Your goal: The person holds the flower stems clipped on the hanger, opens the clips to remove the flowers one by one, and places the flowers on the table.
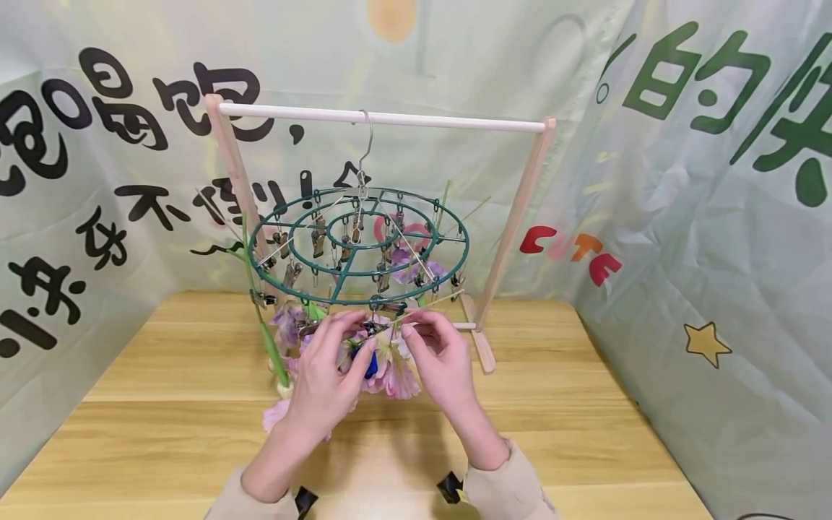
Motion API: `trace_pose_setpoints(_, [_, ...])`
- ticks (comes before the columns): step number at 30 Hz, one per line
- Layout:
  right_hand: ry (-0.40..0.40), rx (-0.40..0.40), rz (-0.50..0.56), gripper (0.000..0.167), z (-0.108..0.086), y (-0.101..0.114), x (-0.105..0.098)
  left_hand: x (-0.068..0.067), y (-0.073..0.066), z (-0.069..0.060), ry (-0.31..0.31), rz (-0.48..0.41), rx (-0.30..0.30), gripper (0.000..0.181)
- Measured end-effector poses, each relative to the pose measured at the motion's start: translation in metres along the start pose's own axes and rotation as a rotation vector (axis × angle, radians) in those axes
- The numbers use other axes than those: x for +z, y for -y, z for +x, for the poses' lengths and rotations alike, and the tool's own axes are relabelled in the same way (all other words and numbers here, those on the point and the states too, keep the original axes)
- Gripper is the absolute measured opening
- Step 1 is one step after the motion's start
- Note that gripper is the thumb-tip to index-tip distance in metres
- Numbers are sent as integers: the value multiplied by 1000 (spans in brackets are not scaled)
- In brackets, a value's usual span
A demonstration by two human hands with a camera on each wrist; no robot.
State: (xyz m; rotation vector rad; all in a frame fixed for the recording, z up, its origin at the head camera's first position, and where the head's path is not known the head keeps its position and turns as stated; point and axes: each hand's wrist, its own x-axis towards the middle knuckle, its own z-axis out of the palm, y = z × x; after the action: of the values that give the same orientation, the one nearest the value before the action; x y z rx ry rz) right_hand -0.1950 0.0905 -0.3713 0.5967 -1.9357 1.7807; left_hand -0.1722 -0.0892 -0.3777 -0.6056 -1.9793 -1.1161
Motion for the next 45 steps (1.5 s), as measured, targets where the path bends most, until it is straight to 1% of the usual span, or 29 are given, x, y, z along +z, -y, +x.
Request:
trace_pose_setpoints(6, [-41,-15,81,12,1,-2,6,2,3,1,-20,-13,9,37])
trace_pose_setpoints(10, [-49,-33,118,10,2,-3,8,4,5,1,-43,-6,43,37])
trace_pose_setpoints(13, [-51,-42,135,9,2,-3,9,5,7,1,-49,-15,63,38])
trace_pose_setpoints(18, [-61,-67,142,7,3,-3,9,5,7,2,-43,-36,62,36])
trace_pose_setpoints(24, [-64,-95,148,5,2,-5,8,4,7,4,-55,-70,60,31])
trace_pose_setpoints(30, [-65,-104,150,6,3,-3,8,6,7,5,-68,-112,55,27])
trace_pose_setpoints(36, [-62,-122,175,7,3,-2,8,7,7,4,-90,-115,21,25])
trace_pose_setpoints(45, [-52,-115,173,7,2,-1,7,7,7,5,-112,-110,20,26])
